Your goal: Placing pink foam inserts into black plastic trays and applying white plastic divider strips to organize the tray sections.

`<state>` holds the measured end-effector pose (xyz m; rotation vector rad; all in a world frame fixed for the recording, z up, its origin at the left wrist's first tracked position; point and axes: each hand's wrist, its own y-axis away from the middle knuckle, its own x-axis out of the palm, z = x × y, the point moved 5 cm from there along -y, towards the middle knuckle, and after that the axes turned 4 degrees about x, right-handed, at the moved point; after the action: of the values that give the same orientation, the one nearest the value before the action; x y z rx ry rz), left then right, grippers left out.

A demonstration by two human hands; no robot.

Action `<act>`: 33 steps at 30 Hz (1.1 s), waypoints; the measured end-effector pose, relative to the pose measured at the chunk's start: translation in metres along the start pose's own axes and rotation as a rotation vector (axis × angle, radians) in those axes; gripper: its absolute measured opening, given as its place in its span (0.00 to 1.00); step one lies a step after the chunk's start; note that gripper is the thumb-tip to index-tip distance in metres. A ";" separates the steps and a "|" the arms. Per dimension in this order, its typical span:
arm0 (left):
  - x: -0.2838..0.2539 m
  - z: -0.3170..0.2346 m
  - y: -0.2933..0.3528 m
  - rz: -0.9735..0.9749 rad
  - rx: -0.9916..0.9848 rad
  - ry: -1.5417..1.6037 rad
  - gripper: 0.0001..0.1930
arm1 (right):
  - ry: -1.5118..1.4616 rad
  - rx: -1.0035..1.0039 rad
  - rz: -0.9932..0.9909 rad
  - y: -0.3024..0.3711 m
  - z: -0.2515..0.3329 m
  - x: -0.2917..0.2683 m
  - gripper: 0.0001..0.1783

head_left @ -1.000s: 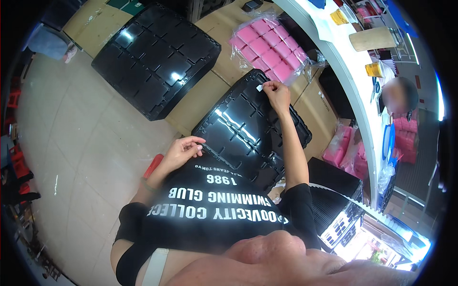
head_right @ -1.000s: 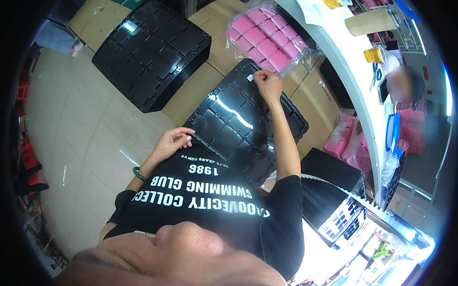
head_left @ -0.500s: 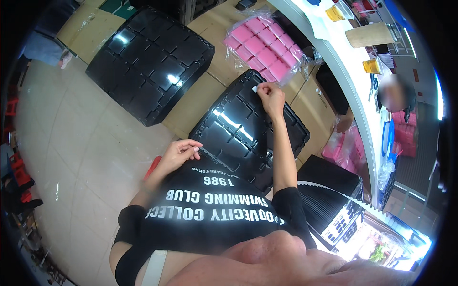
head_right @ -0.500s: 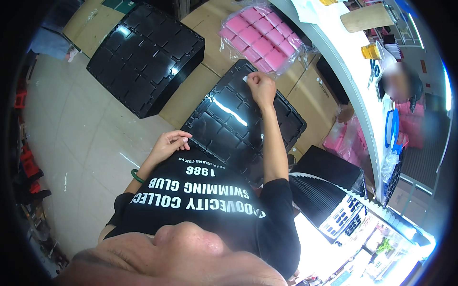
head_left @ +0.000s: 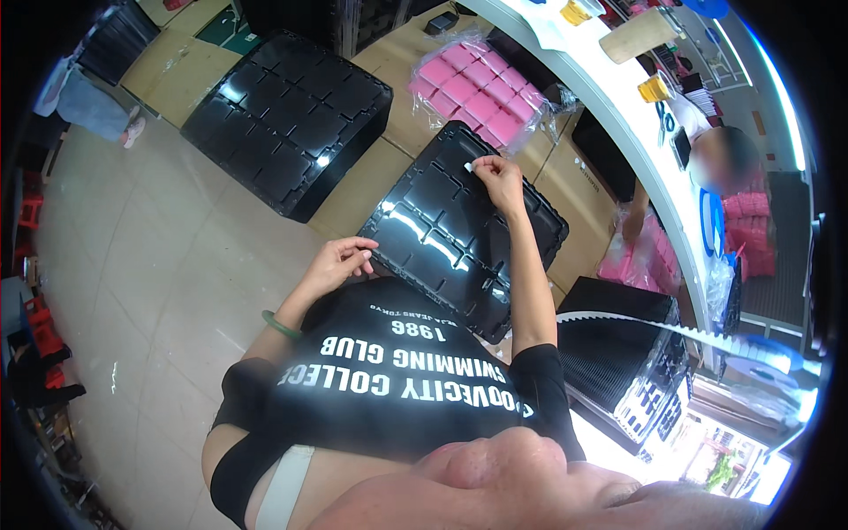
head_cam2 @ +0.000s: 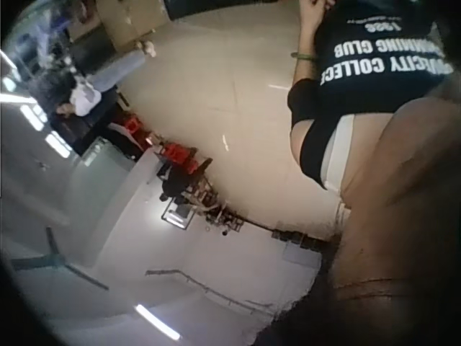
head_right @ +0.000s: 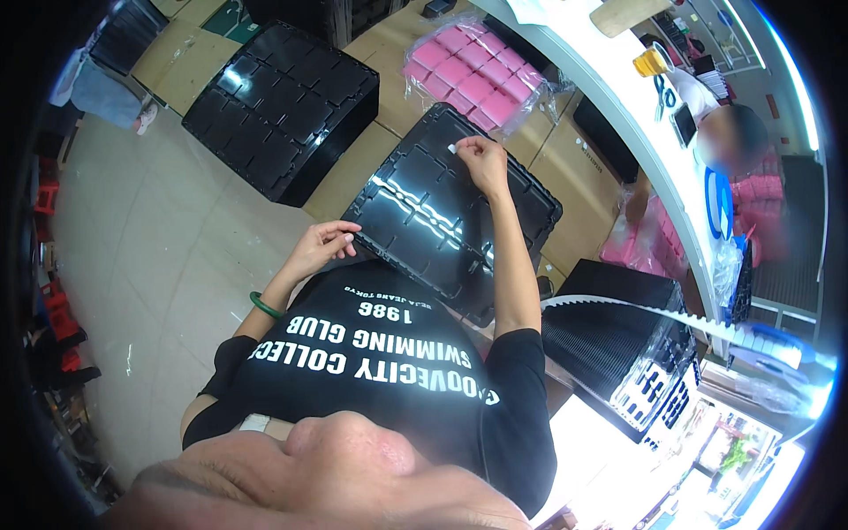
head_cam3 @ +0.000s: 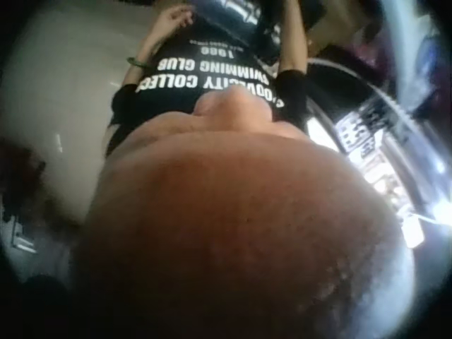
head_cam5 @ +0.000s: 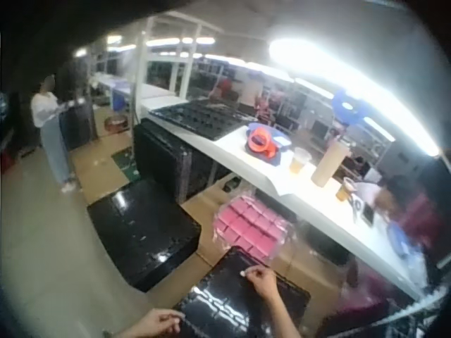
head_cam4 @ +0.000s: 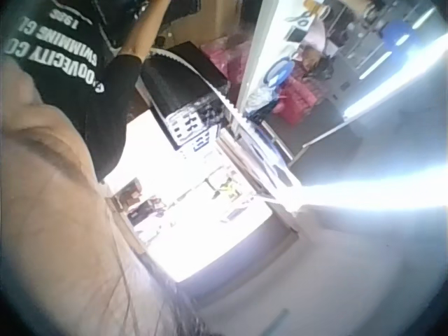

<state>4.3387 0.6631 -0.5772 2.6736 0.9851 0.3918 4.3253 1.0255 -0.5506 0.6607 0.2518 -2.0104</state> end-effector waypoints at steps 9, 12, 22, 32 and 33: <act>0.006 0.006 0.005 -0.052 0.101 -0.016 0.14 | 0.245 -0.080 -0.068 -0.031 0.016 0.006 0.11; 0.010 0.008 0.015 -0.083 0.144 -0.010 0.14 | 0.388 -0.132 -0.151 -0.044 0.016 0.022 0.11; -0.017 0.000 0.016 -0.128 0.093 0.023 0.12 | 0.204 -0.075 0.027 -0.031 0.009 0.024 0.07; -0.021 -0.059 -0.037 -0.044 0.235 -0.139 0.11 | -0.269 0.091 -0.117 0.132 0.015 -0.053 0.05; -0.018 -0.067 -0.046 -0.033 0.315 -0.252 0.11 | -0.271 0.140 -0.164 0.164 0.006 -0.068 0.05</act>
<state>4.2753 0.6949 -0.5333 2.8816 1.0852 -0.1180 4.4893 0.9900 -0.4938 0.4576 0.0036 -2.2628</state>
